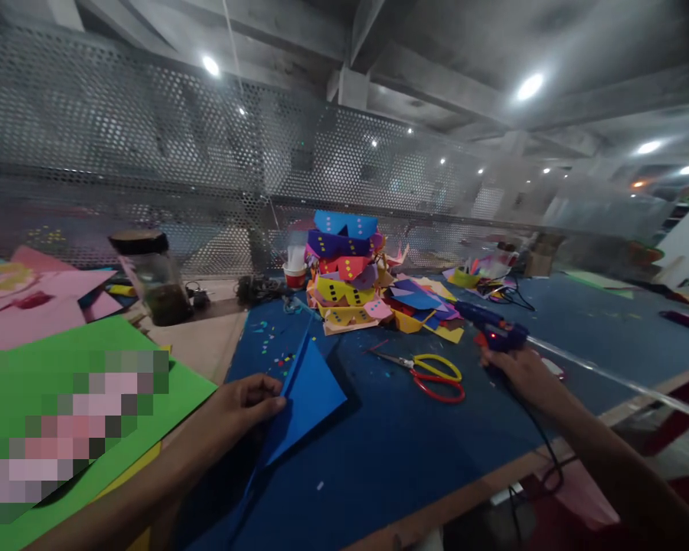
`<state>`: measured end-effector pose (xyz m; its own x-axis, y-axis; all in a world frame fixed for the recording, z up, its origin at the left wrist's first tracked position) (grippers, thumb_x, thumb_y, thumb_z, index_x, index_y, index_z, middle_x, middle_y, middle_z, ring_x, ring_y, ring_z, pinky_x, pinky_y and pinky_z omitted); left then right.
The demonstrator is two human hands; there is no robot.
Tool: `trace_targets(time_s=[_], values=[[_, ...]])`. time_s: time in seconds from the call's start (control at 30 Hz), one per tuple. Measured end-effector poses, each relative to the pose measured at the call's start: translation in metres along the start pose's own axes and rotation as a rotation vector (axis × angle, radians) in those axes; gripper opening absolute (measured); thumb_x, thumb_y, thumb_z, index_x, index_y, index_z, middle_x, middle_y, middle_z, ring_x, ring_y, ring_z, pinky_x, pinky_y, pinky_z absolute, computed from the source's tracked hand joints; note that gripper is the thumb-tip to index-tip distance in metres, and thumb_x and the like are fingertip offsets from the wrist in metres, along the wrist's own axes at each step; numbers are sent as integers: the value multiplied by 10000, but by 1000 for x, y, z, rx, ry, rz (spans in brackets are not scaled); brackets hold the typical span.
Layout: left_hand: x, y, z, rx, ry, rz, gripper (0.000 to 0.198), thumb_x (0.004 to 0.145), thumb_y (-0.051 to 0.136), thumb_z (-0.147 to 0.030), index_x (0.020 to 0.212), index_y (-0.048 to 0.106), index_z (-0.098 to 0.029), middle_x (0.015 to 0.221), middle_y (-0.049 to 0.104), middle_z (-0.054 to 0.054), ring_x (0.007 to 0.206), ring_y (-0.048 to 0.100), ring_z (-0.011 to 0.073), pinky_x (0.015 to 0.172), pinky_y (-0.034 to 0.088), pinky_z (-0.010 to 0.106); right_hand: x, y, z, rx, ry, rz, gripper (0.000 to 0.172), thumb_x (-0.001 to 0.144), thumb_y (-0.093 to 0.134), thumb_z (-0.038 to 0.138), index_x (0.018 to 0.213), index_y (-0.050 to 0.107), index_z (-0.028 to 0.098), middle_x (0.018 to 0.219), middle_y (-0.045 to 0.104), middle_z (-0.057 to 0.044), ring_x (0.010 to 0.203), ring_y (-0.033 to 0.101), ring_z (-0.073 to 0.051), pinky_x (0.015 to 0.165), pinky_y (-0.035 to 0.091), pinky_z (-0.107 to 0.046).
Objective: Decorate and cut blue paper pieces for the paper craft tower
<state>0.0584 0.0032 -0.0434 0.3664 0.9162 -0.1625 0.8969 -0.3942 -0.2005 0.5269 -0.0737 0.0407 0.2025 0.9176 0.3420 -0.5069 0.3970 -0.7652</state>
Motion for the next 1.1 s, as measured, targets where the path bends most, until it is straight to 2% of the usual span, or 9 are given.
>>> trace_targets(time_s=[0.1,0.2,0.23,0.37,0.53,0.6,0.67,0.77,1.1], values=[[-2,1,-3,84,1,11,534,721,776,-663,935,642,-192,696,611,-39,607,548,154,526,417,244,-2,11,45,104,41,118,478,904,513,608,668,648,214,694,678,-63,736,652,-252,778,511,-368],[-7,1,-9,253,29,3,492,794,694,-647,975,680,-190,762,687,1,665,622,197,563,457,270,-8,31,88,303,76,305,442,915,566,600,1018,707,194,637,638,9,641,627,-204,631,481,-298],[-9,1,-11,316,45,-14,472,818,671,-629,994,697,-192,808,721,18,703,653,214,591,472,281,-11,39,101,357,73,390,440,918,583,589,1069,696,191,634,640,16,646,637,-198,624,481,-285],[-17,1,-22,534,75,-83,397,854,631,-561,1014,758,-221,915,792,38,829,722,265,705,497,314,-22,78,133,518,46,642,369,926,629,528,1046,666,181,728,671,9,594,664,-152,605,498,-252],[-20,2,-25,666,82,-122,401,869,595,-475,1175,728,-252,882,786,24,805,720,259,702,482,320,-26,116,147,503,14,745,342,936,656,525,976,652,186,659,664,19,528,598,-116,525,424,-212],[-20,2,-24,733,95,-136,319,880,576,-424,1100,726,-250,878,778,31,793,713,253,693,471,318,-25,124,152,478,-13,756,361,949,640,545,970,658,185,594,644,24,518,563,-115,503,390,-204],[-21,1,-24,776,108,-137,235,875,569,-373,1009,712,-244,933,781,47,841,713,256,715,468,319,-24,129,157,466,-12,763,368,956,628,548,941,659,181,563,625,28,513,546,-114,485,370,-199],[-22,1,-25,808,97,-120,241,857,580,-352,1047,676,-241,973,778,63,860,709,263,714,459,324,-23,136,162,469,13,760,335,953,639,504,910,645,172,575,604,31,522,569,-114,490,395,-193],[-24,2,-22,860,6,-57,306,832,583,-320,1124,616,-237,784,724,32,723,671,249,599,363,308,-23,152,160,426,75,763,305,959,633,469,878,573,181,606,607,15,549,643,-147,508,469,-203]])
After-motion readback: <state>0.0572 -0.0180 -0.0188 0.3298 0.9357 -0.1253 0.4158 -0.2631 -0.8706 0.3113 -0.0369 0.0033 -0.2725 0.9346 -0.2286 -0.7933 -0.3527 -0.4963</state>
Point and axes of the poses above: each hand's wrist, its own x-axis towards the middle knuckle, its own y-axis out of the palm, z = x × y, the point moved 3 cm from there along x, towards the middle knuckle
